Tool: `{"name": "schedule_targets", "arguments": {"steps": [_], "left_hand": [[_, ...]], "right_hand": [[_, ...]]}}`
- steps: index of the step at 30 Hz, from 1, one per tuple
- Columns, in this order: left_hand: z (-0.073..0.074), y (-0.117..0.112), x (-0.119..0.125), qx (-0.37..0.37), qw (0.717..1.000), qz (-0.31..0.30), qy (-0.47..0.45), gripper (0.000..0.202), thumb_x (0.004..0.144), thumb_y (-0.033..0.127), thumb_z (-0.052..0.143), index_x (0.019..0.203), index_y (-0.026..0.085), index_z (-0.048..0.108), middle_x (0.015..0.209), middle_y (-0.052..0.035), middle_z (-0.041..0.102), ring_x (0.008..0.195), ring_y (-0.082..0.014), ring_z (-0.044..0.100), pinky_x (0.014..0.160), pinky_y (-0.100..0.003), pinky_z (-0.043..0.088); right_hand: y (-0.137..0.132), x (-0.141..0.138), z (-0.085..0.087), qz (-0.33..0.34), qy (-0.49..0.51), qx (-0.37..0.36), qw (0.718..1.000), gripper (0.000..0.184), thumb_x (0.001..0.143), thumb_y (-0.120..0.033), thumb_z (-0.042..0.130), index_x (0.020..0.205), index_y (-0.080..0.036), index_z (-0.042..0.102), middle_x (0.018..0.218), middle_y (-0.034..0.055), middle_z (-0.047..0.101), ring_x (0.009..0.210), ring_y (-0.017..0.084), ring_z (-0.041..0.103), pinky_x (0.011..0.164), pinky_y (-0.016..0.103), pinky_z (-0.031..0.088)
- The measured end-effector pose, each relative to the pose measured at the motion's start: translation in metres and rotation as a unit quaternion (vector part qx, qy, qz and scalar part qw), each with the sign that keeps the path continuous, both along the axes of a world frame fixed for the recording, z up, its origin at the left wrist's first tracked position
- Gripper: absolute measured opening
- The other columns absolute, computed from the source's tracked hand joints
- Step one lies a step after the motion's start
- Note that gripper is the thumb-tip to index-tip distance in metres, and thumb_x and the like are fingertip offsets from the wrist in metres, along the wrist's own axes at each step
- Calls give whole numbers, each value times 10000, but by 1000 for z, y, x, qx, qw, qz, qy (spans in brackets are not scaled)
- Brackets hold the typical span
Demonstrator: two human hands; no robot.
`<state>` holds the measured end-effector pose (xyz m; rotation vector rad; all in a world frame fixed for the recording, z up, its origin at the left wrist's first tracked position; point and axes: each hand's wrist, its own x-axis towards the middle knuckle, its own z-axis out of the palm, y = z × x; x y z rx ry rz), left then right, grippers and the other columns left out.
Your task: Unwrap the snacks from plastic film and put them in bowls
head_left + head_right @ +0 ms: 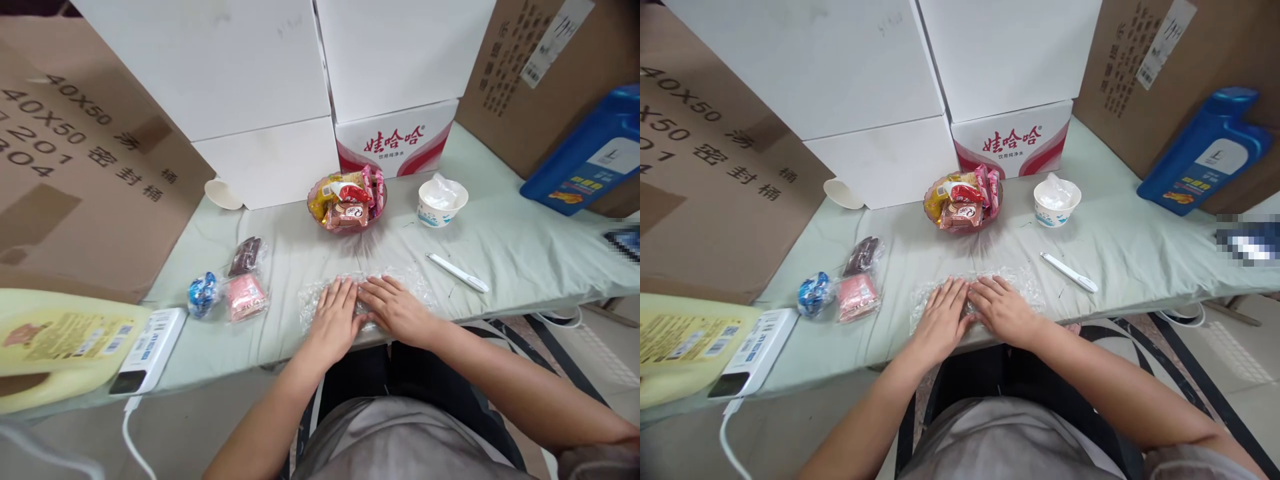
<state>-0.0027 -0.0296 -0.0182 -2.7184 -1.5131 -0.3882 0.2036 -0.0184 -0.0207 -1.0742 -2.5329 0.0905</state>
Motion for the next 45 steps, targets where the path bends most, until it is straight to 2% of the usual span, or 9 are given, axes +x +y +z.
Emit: {"name": "schedule_targets", "arguments": {"steps": [4,8,12,18,21,28,37,42,45], "left_hand": [[-27,0,-18,-33,998,26,48,692,930,537,459,1493,157,327,1569,-148,303,1459,-343,239,1159,-556,249],[-29,-11,-59,-7,996,74,44,744,926,566,446,1515,148,266,1574,-191,268,1457,-375,228,1138,-590,260],[-17,-32,-81,19,999,48,-1,787,873,555,561,1493,149,296,1540,-209,318,1449,-398,227,1117,-608,297],[-12,-53,-88,-3,991,-54,-119,173,895,191,580,1061,207,627,1125,-84,652,1203,-247,554,1010,-414,483],[-10,-55,-90,-30,979,-58,-192,127,909,130,530,936,208,627,995,-48,684,1098,-199,617,952,-348,516],[4,-22,-78,-7,976,98,-195,142,929,274,505,937,202,628,806,0,708,692,-136,666,681,-240,525],[-6,32,-60,-16,983,181,-27,201,901,290,528,1031,203,654,878,-42,737,745,-208,686,633,-284,492],[6,23,-52,75,977,199,-21,241,903,280,517,1065,160,649,974,-114,685,889,-272,659,770,-380,514],[8,8,-31,105,987,111,-42,348,945,306,465,1221,136,592,1247,-173,606,1201,-313,546,992,-455,441]], "right_hand": [[6,27,-27,-87,-85,-37,992,667,936,-524,469,1468,-130,392,1532,150,366,1435,316,288,1147,537,251],[1,77,-28,-175,-95,-32,979,753,928,-600,428,1497,-118,327,1540,177,337,1449,332,250,1147,560,236],[-25,97,-19,-94,-63,0,994,839,859,-667,508,1484,-135,339,1547,175,330,1463,340,202,1149,564,242],[-54,94,-15,-45,40,-7,998,213,946,-228,521,1134,-213,619,1136,87,677,1086,236,598,938,445,465],[-58,94,-13,-45,120,-21,992,110,925,-173,540,960,-217,633,966,58,695,954,209,623,850,392,493],[-41,89,-13,-193,181,-69,962,152,953,-258,483,988,-212,624,881,31,713,793,167,678,695,282,524],[3,71,-23,-320,27,17,947,298,961,-342,425,978,-194,683,894,71,723,705,210,669,591,313,462],[2,66,-13,-284,27,79,955,350,949,-378,469,1154,-155,646,1112,167,647,1038,324,595,879,463,472],[-4,55,-10,-158,-8,59,986,520,939,-483,486,1352,-170,522,1399,161,514,1327,347,409,1082,543,313]]}}
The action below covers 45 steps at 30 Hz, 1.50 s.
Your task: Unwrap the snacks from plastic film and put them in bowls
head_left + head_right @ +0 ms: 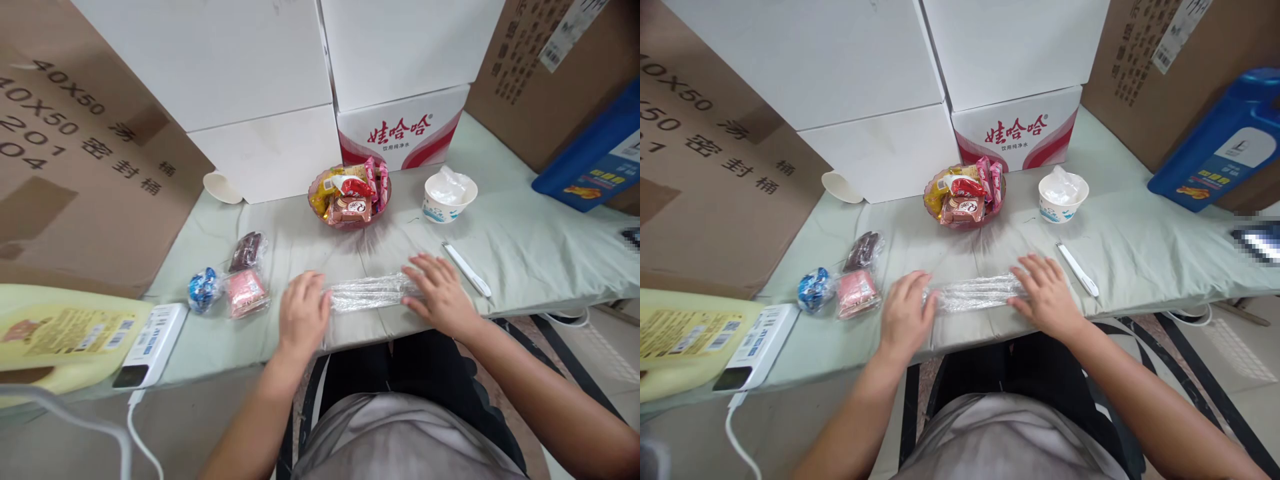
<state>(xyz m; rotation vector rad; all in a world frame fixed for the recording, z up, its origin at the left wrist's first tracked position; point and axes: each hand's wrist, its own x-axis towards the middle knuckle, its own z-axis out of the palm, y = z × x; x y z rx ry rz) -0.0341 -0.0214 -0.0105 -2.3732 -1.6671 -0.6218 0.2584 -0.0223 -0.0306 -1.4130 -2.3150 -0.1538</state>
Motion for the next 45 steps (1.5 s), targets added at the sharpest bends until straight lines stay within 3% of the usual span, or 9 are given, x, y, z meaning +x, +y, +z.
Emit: {"name": "schedule_targets", "arguments": {"steps": [3,7,12,17,23,29,34,38,45], "left_hand": [[-12,-16,24,-91,987,-124,42,620,924,484,506,1443,164,393,1503,-172,402,1418,-355,312,1102,-530,331],[-29,-28,32,-152,977,-138,60,746,885,532,562,1494,183,308,1570,-169,290,1468,-365,190,1152,-581,219],[-24,-25,18,-96,986,-132,-19,417,951,372,487,1325,193,531,1455,-151,459,1401,-340,336,1122,-561,286],[-8,-21,16,-1,990,-63,-127,229,929,263,505,1089,176,645,1092,-121,626,1056,-270,567,931,-443,478],[-14,-44,51,-81,974,-193,-83,350,899,254,552,1243,197,584,1189,-114,619,1093,-271,558,952,-448,475],[-29,-58,66,-120,951,-273,-83,314,903,218,544,1209,227,614,1266,-78,635,1271,-278,487,1030,-474,388],[-27,-53,54,-184,918,-312,-165,540,893,194,539,1415,228,404,1209,-80,680,1264,-248,518,1048,-477,386],[-22,-52,51,-231,902,-273,-244,744,869,183,567,1503,200,177,1217,-114,674,1218,-260,556,1026,-494,417],[-15,-49,55,-251,903,-270,-219,370,854,172,597,1219,225,569,1272,-71,636,1264,-253,507,1078,-477,416]], "right_hand": [[-6,-6,-6,99,-67,-63,991,736,893,-638,473,1459,-174,400,1509,146,409,1420,347,290,1126,579,221],[-19,11,-16,75,-75,-84,991,784,878,-639,504,1480,-158,360,1522,157,384,1423,338,298,1117,556,264],[-47,41,-15,57,-12,-55,997,656,918,-513,528,1472,-211,351,1469,133,460,1385,299,374,1084,498,359],[-55,49,-12,10,80,6,997,659,885,-460,601,1456,-234,363,1366,139,535,1324,323,433,1061,508,381],[-62,38,-8,39,38,-37,998,211,919,-212,508,1055,-230,667,984,78,684,933,245,598,849,435,441],[-78,29,30,152,168,-64,972,188,875,-104,515,926,-246,629,889,33,680,966,215,611,848,398,463],[-42,15,55,155,299,-146,930,170,900,-195,528,1040,-244,613,944,50,694,890,187,664,768,330,533],[25,-22,49,131,336,-211,908,285,881,-298,573,1152,-211,590,909,40,695,812,169,656,734,306,531],[89,-73,6,146,164,-213,952,354,836,-194,628,1188,-195,590,943,32,692,795,155,639,765,284,478]]}}
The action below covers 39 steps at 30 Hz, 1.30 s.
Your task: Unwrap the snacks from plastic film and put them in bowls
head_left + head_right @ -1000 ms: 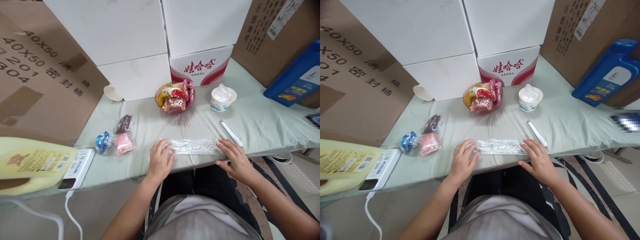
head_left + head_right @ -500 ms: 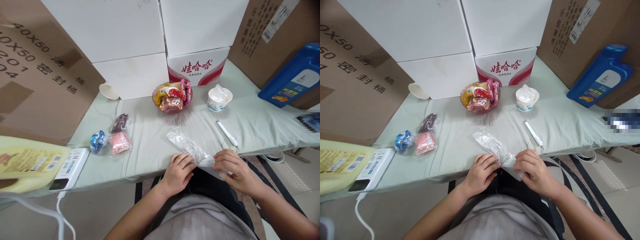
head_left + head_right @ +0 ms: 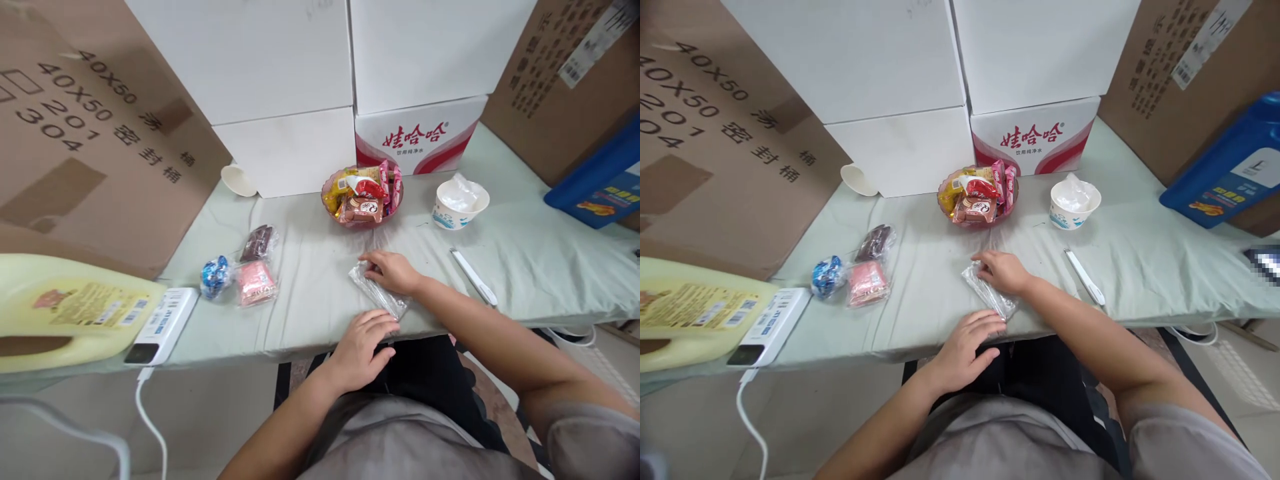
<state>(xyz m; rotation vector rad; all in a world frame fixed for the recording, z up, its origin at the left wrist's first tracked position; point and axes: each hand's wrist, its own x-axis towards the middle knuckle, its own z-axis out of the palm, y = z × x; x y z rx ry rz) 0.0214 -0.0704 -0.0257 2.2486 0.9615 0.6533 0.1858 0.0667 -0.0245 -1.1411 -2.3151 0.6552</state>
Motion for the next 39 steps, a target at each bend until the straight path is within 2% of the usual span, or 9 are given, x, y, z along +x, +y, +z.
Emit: {"name": "schedule_targets", "arguments": {"steps": [7,13,17,21,23,25,31,36,39], "left_hand": [[11,12,0,95,989,101,-38,188,908,186,508,1046,172,635,1031,-103,615,1008,-214,570,888,-384,519],[17,75,-11,119,976,98,154,93,876,240,597,909,175,655,1097,-103,610,1059,-274,541,927,-469,477],[18,119,-21,104,977,56,175,38,824,187,655,806,172,625,1032,-78,618,1015,-244,562,916,-422,472],[16,140,-27,104,983,30,150,91,798,226,692,788,180,614,989,-62,610,987,-239,544,890,-408,469],[12,141,-29,109,986,36,120,84,802,223,685,798,182,611,1021,-61,608,1001,-231,537,912,-405,459],[8,140,-31,107,989,38,96,64,811,206,670,822,182,612,1062,-61,606,1019,-223,536,934,-403,452],[9,137,-35,94,991,35,84,160,837,181,636,997,178,644,1131,-88,614,1071,-240,534,955,-434,463],[14,134,-35,73,995,-19,73,277,858,136,584,1117,207,653,1208,-78,633,1130,-235,524,993,-435,463],[15,131,-34,57,994,-51,73,275,835,130,596,1092,203,661,1179,-75,650,1120,-237,524,990,-428,470]], "right_hand": [[-9,-1,-5,-25,-65,84,994,386,854,-292,649,1216,-176,578,1060,85,643,912,209,625,785,316,487],[9,14,-12,-135,-70,117,981,305,853,-328,631,1106,-158,639,1065,128,614,1030,279,560,907,392,467],[19,37,-10,-218,-3,140,966,231,876,-317,586,1028,-163,668,1015,142,611,1006,299,547,918,448,449],[9,39,6,6,95,103,990,363,816,-490,685,1027,-195,667,988,92,633,969,244,563,881,388,457],[0,33,13,137,64,59,987,469,738,-541,748,1048,-197,677,1005,82,639,980,235,556,888,376,444],[-6,27,16,194,-1,34,980,473,715,-529,772,1051,-205,695,1024,81,643,1007,243,542,906,390,421],[-13,23,21,183,-50,51,980,133,885,-269,631,960,-221,731,1005,68,689,1011,229,554,909,393,393],[-20,26,34,225,14,-72,972,195,945,-229,513,996,-188,697,907,50,716,868,162,637,810,282,455],[-22,24,35,181,28,-115,976,210,951,-227,494,1064,-203,670,960,41,726,847,144,664,760,244,467]]}}
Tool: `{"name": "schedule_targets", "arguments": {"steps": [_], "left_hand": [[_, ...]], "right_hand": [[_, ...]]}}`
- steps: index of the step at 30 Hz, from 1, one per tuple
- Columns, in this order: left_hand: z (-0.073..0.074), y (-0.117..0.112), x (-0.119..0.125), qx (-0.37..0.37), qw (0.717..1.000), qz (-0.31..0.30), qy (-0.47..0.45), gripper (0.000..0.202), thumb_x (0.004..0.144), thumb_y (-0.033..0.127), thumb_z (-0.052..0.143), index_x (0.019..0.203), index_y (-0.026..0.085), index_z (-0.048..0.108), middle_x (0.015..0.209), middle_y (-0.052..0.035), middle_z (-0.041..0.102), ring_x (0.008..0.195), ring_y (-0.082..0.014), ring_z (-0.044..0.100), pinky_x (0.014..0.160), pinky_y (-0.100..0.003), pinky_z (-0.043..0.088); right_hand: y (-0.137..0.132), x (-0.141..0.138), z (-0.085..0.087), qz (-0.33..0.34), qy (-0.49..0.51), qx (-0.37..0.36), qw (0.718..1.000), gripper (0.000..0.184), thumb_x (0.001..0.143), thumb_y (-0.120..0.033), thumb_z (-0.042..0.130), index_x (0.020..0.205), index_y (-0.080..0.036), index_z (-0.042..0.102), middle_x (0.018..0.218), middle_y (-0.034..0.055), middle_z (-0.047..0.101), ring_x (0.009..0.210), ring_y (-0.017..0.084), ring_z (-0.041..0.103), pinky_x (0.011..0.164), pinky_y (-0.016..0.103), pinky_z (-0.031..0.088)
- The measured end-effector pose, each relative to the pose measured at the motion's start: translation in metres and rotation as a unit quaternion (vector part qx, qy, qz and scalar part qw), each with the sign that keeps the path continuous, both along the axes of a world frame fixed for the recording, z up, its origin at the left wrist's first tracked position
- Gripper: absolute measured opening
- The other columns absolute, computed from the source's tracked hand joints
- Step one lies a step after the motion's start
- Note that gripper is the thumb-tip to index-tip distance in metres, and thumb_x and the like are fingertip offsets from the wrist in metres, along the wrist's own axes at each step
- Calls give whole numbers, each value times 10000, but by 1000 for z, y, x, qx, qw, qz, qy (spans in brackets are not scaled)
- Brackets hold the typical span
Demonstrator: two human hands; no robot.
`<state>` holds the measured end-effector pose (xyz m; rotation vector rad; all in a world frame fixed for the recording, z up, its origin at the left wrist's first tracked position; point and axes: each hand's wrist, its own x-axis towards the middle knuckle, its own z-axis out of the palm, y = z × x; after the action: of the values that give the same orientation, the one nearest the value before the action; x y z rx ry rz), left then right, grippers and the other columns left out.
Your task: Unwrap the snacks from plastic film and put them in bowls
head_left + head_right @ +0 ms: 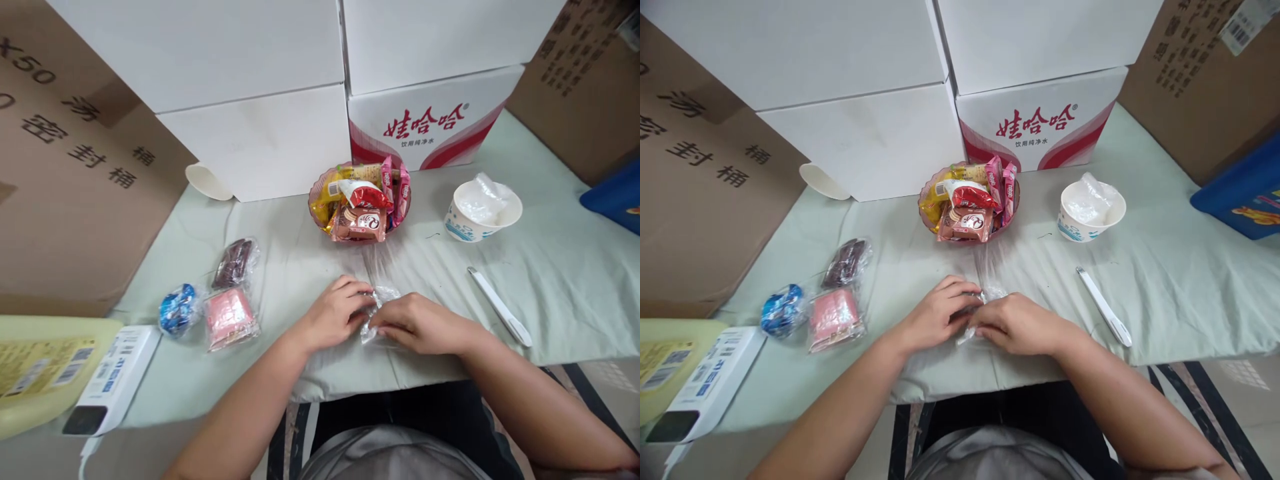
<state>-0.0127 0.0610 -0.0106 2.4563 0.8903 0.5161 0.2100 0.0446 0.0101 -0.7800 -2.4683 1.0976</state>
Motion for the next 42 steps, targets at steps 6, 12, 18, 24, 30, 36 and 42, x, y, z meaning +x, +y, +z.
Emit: {"name": "schedule_targets", "arguments": {"steps": [6,12,18,24,30,36,42], "left_hand": [[-1,-2,0,-18,999,35,13,767,754,59,542,1467,215,304,1193,-81,615,1130,-251,510,979,-456,484],[2,-4,0,10,999,37,-6,578,805,35,454,1359,197,452,1206,-92,578,1144,-225,509,1006,-420,468],[-1,-1,-1,30,993,110,37,208,910,263,543,1057,172,659,1127,-105,569,1071,-256,506,953,-443,486],[-6,1,0,41,991,120,46,240,840,249,643,1074,197,643,1107,-88,565,1065,-262,494,945,-452,481],[-10,6,-4,33,988,153,4,281,869,157,536,1145,184,583,1118,-89,585,1087,-243,515,959,-444,477],[-16,16,-13,34,985,170,-19,189,876,195,516,1024,193,633,1045,-73,614,1040,-228,561,935,-413,490],[-17,20,-14,31,986,162,-15,160,864,243,532,949,209,662,1021,-64,624,1005,-232,579,897,-394,504]], "right_hand": [[8,-5,-20,-274,-73,114,952,191,936,-266,519,1057,-195,648,984,66,720,851,195,668,737,294,468],[11,-10,-30,-268,-123,157,943,161,928,-295,558,1004,-197,661,894,49,677,817,189,626,695,286,442],[19,-1,-32,-331,-153,226,903,128,893,-269,597,936,-179,677,883,81,641,860,237,573,741,339,452],[15,4,-20,-299,23,292,908,138,925,-242,535,971,-196,657,940,85,631,907,220,547,816,363,463],[10,-15,-23,-105,-49,196,974,227,901,-308,603,1078,-179,664,1043,102,641,975,236,529,874,395,460],[9,-17,-26,-123,-72,192,971,140,906,-172,567,939,-169,704,922,81,662,874,204,554,806,332,469],[24,36,11,-254,14,270,929,160,934,-202,526,952,-184,684,912,73,670,894,180,605,808,294,494]]}}
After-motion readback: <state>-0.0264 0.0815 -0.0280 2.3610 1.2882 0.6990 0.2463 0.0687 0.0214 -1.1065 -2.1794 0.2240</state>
